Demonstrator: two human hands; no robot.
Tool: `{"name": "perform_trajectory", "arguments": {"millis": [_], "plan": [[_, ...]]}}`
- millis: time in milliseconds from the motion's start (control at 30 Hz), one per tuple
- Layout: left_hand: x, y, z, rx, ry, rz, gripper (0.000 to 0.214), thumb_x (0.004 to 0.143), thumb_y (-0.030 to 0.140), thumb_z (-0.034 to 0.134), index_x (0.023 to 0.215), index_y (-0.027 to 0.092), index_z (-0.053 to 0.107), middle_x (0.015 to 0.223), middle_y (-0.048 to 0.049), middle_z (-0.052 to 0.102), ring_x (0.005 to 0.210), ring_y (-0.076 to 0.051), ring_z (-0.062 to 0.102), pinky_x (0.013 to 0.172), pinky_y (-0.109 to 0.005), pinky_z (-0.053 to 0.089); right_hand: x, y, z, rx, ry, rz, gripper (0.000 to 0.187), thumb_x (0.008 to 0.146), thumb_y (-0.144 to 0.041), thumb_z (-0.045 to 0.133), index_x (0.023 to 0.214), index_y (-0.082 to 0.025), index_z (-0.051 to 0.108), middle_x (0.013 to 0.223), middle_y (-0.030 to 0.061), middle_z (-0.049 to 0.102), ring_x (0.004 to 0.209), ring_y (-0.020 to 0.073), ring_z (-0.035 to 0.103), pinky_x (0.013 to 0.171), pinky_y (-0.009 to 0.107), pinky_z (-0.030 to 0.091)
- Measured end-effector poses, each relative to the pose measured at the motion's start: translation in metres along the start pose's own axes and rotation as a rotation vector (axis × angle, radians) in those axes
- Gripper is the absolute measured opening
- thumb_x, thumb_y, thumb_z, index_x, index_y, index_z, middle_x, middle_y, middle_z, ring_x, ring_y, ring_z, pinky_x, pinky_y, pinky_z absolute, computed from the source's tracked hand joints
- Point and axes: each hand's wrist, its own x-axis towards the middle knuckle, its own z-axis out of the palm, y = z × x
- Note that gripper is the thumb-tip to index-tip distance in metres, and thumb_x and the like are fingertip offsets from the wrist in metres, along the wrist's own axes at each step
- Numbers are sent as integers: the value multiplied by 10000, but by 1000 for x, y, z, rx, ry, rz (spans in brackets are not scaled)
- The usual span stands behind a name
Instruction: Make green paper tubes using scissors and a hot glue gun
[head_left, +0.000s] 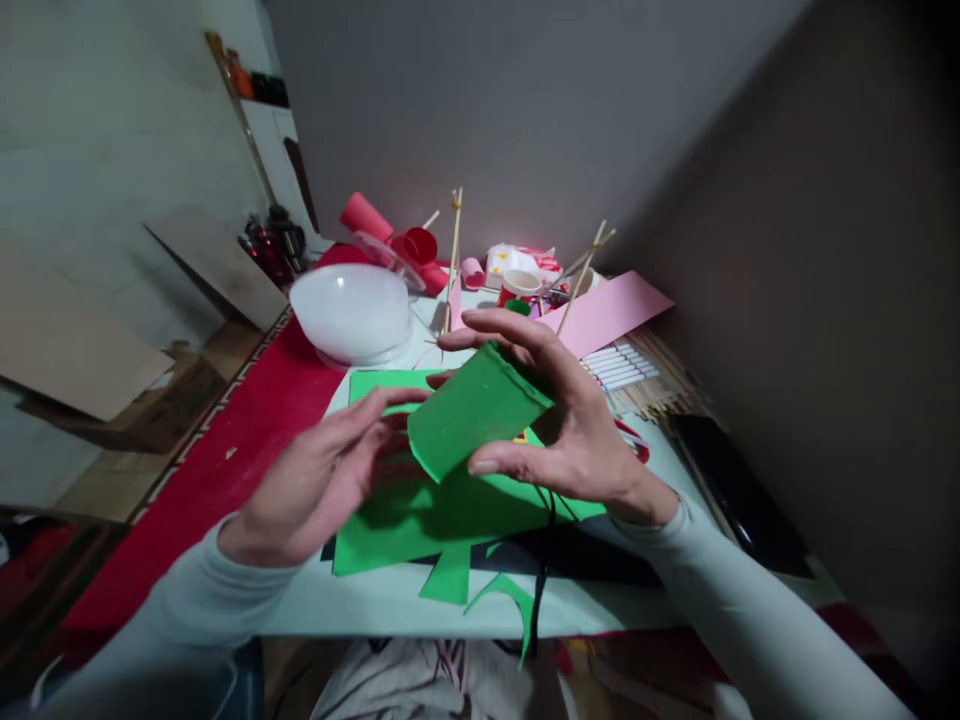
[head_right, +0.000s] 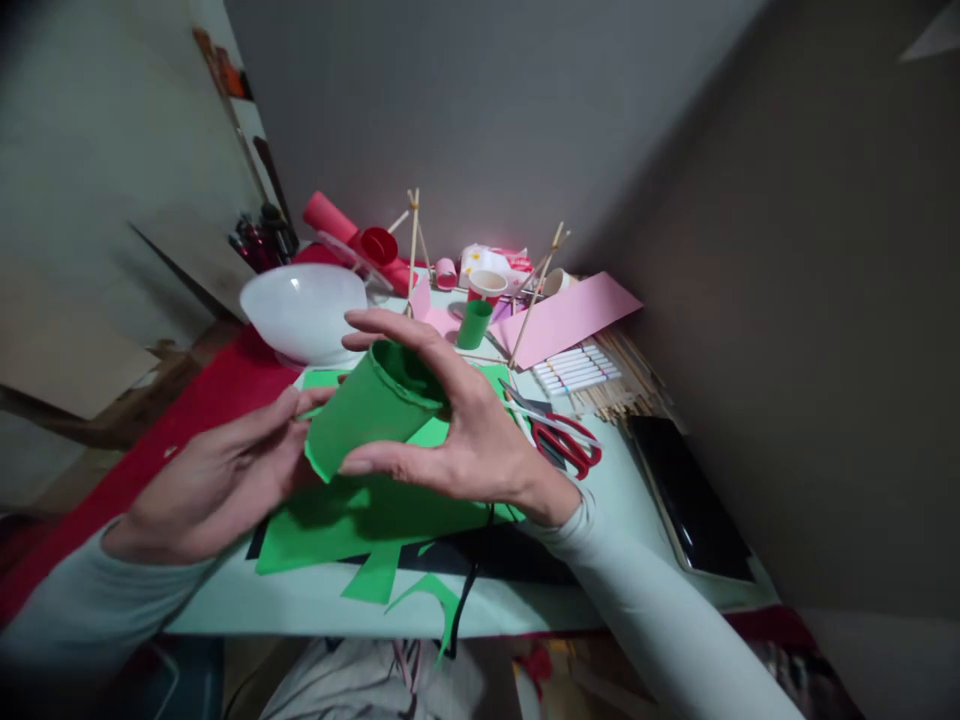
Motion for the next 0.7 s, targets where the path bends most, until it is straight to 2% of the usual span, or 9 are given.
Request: {"name": "perform_trajectory", "arguments": {"millis": [67, 100, 167, 233, 333, 433, 533, 600, 700], "plan": [[-5, -9, 14, -171, -106, -58, 343, 905, 461, 719, 1134, 209, 762, 1085, -108, 784, 932, -279, 740, 747, -445, 681, -4, -2, -6, 84, -1, -1, 835, 788, -352, 913, 1498, -305, 476, 1476, 73, 570, 1268, 274, 657, 1074, 459, 583], [-7, -13, 21, -205, -148, -42, 332, 896, 432, 738, 1138, 205, 757, 1089, -105, 780, 906, -278, 740, 712, -452, 686, -6, -3, -8, 100, 4, -8, 830, 783, -344, 917, 1493, -303, 488, 1480, 74, 567, 1243, 269, 673, 1056, 448, 595], [-9, -21, 35, -206, -184, 16, 305, 890, 326, 761, 1169, 209, 730, 1060, -88, 771, 850, -251, 737, 639, -390, 679, -12, -4, -14, 84, 14, -33, 804, 775, -323, 923, 1473, -290, 526, 1487, 76, 560, 1228, 262, 681, 1062, 436, 588], [-9, -27, 47, -161, -166, 69, 333, 886, 256, 762, 1209, 215, 694, 1023, -71, 753, 800, -222, 727, 579, -324, 656, -18, -6, -21, 35, 17, -42, 810, 776, -332, 922, 1481, -294, 525, 1515, 80, 545, 1290, 271, 646, 1125, 459, 536], [-6, -33, 63, -25, -74, 162, 423, 860, 256, 789, 1258, 237, 646, 1032, -56, 732, 718, -190, 709, 581, -316, 649, -30, -7, -33, 39, 97, 3, 853, 800, -472, 882, 1528, -335, 460, 1611, 77, 462, 1470, 302, 482, 1218, 525, 422], [-3, -39, 72, 250, 76, 374, 494, 833, 270, 829, 1283, 308, 632, 1147, -42, 718, 794, -194, 730, 671, -301, 646, -45, 1, -42, 182, 199, 124, 860, 830, -583, 816, 1560, -362, 417, 1634, 78, 438, 1502, 319, 437, 1210, 545, 412], [3, -47, 73, 617, 204, 618, 522, 827, 245, 843, 1296, 387, 663, 1323, -10, 673, 1125, -233, 688, 866, -277, 617, -58, 11, -44, 316, 216, 208, 852, 851, -611, 779, 1572, -351, 407, 1588, 95, 499, 1470, 333, 473, 1136, 522, 477], [7, -52, 72, 787, 231, 712, 565, 831, 195, 833, 1317, 430, 668, 1359, 20, 660, 1238, -230, 637, 991, -280, 570, -63, 12, -42, 308, 213, 213, 796, 868, -585, 774, 1545, -323, 450, 1540, 94, 548, 1453, 316, 488, 1126, 478, 477], [10, -58, 70, 839, 188, 748, 587, 843, 150, 811, 1320, 462, 671, 1368, 38, 655, 1309, -231, 604, 1090, -300, 513, -65, 6, -39, 187, 249, 205, 567, 912, -471, 766, 1411, -288, 569, 1418, 61, 640, 1360, 255, 567, 1106, 392, 471]]}}
